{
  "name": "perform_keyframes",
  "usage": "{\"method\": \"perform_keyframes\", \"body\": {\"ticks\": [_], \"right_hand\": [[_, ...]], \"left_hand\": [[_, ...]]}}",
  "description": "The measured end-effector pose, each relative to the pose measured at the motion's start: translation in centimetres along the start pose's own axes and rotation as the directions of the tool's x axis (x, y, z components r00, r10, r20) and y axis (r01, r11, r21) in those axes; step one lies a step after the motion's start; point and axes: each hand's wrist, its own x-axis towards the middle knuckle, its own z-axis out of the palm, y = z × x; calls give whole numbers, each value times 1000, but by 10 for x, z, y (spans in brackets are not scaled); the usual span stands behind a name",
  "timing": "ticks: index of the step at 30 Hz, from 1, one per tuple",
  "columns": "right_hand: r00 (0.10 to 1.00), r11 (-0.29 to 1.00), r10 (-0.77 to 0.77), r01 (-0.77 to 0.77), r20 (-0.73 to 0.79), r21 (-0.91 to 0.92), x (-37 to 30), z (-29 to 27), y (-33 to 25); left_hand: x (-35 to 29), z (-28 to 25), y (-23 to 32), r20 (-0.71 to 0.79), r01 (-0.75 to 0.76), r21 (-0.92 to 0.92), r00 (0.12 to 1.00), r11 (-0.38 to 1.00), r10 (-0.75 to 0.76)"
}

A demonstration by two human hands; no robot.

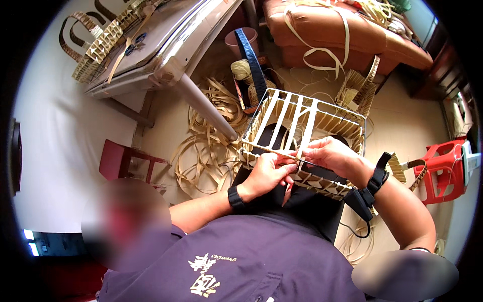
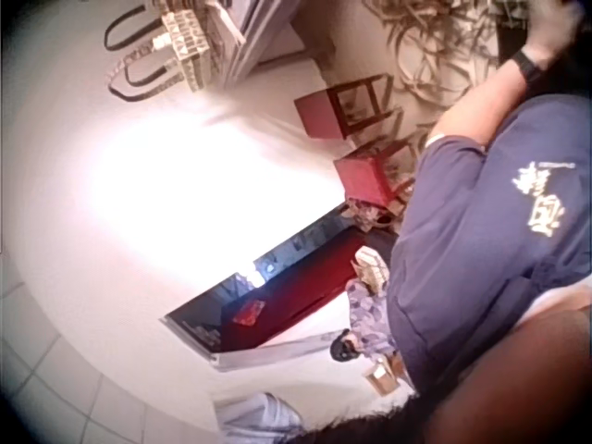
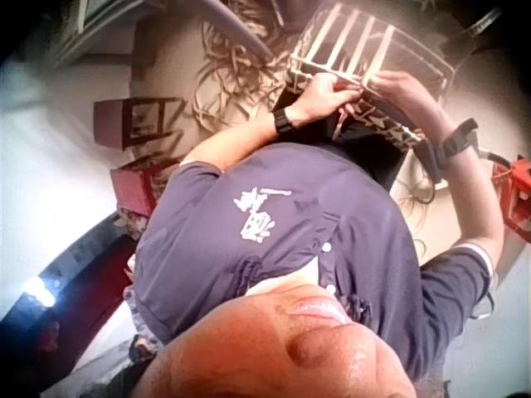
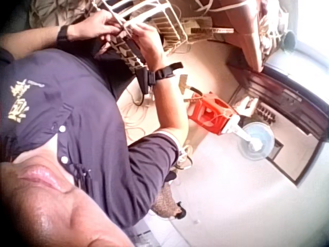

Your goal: The person weaves a rectangular basket by hand using thin strips of material, threading vertical strips through a frame and securing horizontal strips around the top edge.

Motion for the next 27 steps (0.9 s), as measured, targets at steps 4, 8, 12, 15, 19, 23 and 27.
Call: {"method": "perform_keyframes", "body": {"ticks": [4, 8, 12, 15, 19, 23, 27], "right_hand": [[998, 999, 32, -32, -50, 10, 4, -6, 8], [984, 977, -42, 4, -171, -213, -1, 9, -5], [633, 403, -753, 230, -179, -886, -31, 49, -3], [685, 414, -706, 193, -179, -890, -53, 74, 8], [881, 818, -371, 160, -294, -553, -63, 97, 30], [982, 972, -71, 107, -174, 208, -43, 85, 47], [989, 880, 14, 58, -148, 471, -28, 81, 62]], "left_hand": [[-9, 6, -2, -197, -99, 192, 971, 976, 137], [-22, 1, 16, -158, -34, 280, 984, 959, 81], [-32, -7, 24, 103, 173, 38, 979, 984, -176], [-44, -5, 30, 291, 270, 41, 918, 962, -270], [-58, -11, 40, 413, 274, 150, 856, 950, -312], [-61, -16, 46, 512, 266, 158, 801, 951, -309], [-57, -19, 50, 538, 258, 122, 795, 958, -282]]}}
